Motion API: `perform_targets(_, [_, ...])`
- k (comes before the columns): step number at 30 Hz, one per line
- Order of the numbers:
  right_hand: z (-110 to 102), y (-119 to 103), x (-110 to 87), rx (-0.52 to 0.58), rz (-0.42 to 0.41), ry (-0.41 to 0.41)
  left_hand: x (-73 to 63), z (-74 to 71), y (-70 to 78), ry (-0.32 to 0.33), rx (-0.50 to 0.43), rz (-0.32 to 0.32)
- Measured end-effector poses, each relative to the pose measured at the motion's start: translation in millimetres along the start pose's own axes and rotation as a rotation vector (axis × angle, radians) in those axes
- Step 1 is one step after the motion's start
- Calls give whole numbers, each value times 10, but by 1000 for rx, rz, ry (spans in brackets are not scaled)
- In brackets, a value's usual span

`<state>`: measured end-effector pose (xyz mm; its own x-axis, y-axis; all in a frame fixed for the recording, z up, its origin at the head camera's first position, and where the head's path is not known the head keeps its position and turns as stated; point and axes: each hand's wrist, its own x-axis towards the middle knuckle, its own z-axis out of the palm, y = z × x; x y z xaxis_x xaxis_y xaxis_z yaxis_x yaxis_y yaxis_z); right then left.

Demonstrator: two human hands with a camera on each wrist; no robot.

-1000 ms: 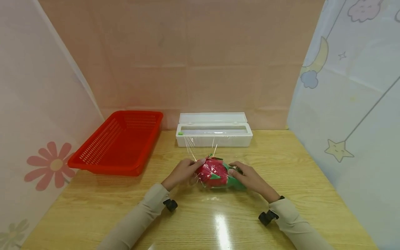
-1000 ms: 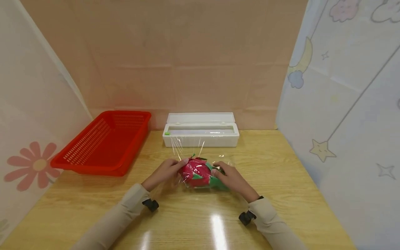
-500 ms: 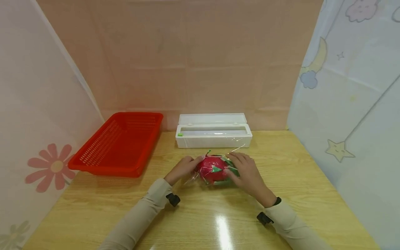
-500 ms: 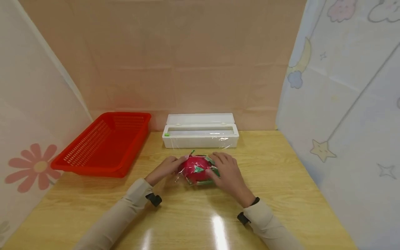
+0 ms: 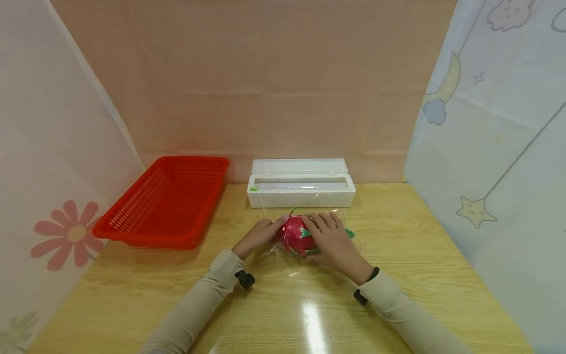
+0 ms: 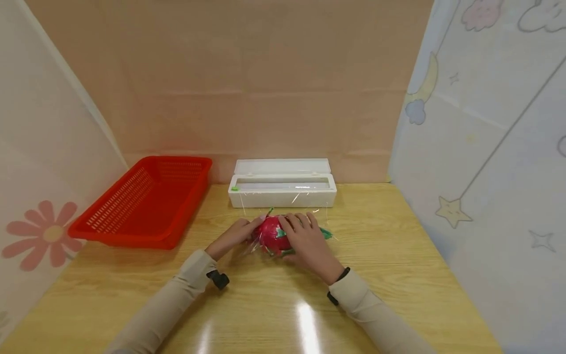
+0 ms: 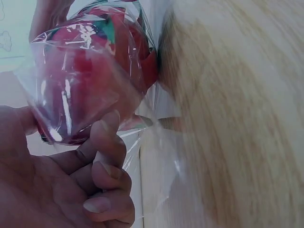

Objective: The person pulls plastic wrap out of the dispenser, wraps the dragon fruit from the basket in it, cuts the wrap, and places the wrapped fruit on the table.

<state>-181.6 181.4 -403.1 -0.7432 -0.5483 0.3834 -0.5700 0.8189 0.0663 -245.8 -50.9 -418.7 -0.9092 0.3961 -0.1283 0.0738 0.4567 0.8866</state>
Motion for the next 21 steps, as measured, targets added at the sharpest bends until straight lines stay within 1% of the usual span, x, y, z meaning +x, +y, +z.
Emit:
perform_targets(6, [48, -11, 72, -66, -18, 14, 6, 4, -13, -11, -37, 11])
perform_targets(10, [29, 30, 157, -105, -36, 2, 52, -6, 6, -6, -44, 15])
perform_targets(13, [-8, 82, 222, -98, -30, -37, 88, -17, 15, 0, -48, 15])
perform_targets(14, [-22, 102, 245, -82, -22, -57, 97, -22, 19, 0, -48, 8])
perform_targets(17, [-58, 173, 302, -27, 10, -115, 132, -27, 23, 10, -50, 14])
perform_targets(19, [-83, 220, 338, 10, 28, -159, 137, -39, 37, 34, -47, 12])
perform_targets(20, [-98, 243, 357, 19, 33, -178, 139, -48, 49, 58, -40, 11])
perform_targets(21, [-114, 266, 374, 26, 37, -196, 141, -62, 64, 87, -24, 26])
